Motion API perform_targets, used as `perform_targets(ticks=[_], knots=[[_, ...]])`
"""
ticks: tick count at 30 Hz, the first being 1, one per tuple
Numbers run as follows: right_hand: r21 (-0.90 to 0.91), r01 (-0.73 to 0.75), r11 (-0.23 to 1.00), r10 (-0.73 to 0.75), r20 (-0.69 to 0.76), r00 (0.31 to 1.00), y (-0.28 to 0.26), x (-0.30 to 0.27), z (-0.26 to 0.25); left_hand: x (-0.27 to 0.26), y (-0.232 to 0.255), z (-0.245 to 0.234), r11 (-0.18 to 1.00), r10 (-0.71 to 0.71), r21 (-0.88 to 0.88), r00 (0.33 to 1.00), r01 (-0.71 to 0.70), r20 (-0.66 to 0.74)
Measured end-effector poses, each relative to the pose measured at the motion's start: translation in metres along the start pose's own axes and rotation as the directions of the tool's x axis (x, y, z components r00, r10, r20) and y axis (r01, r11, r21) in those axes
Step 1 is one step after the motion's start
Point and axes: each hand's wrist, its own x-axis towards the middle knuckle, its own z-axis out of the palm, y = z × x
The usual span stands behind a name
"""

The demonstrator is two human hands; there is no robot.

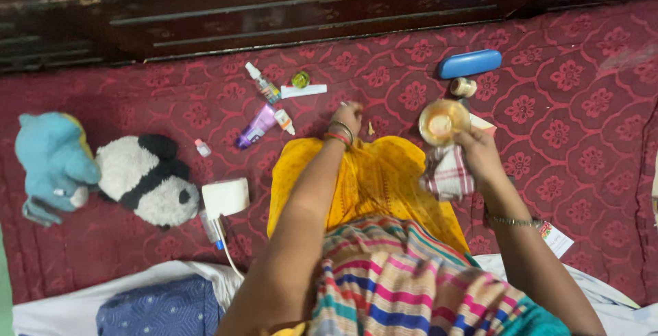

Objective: The person wipes several bottles, a small lamp, a glasses case, and figurines with a cloth on a wooden dresser.

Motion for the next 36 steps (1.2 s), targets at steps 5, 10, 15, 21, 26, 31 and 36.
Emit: perform_targets(ticks=[5, 10, 15, 21, 26, 31, 36], knots=[[0.028, -0.090, 0.996, 0.090, 0.014, 0.996, 0.026, -0.017, 0.017, -0.016, -0.021, 0.032, 0.897, -0.266, 0.422, 0.922, 0.130, 0.282], [0.045, -0.094, 0.995, 0.089, 0.103, 0.991, 0.008, -0.012, 0.042, -0.020, -0.027, 0.035, 0.871, -0.291, 0.488, 0.851, 0.047, 0.437], [0.092, -0.124, 0.988, 0.116, 0.092, 0.989, 0.000, -0.005, 0.044, -0.029, -0.011, 0.060, 0.970, -0.057, 0.239, 0.932, -0.033, 0.357], [0.061, -0.131, 0.990, 0.122, 0.123, 0.985, 0.018, -0.004, 0.038, -0.020, 0.005, 0.079, 0.917, 0.014, 0.354, 0.904, -0.181, 0.427], [0.007, -0.080, 0.997, 0.079, 0.120, 0.990, 0.028, 0.001, 0.039, -0.014, 0.015, 0.063, 0.811, 0.171, 0.391, 0.814, -0.436, 0.555], [0.038, -0.139, 0.990, 0.132, 0.158, 0.979, 0.007, 0.016, 0.045, 0.016, 0.063, -0.024, 0.997, -0.069, 0.024, 0.965, 0.078, -0.254], [-0.074, 0.138, 0.988, -0.120, 0.208, 0.971, -0.095, 0.064, 0.091, 0.103, 0.206, -0.215, 0.891, -0.078, -0.396, 0.785, -0.221, -0.614]])
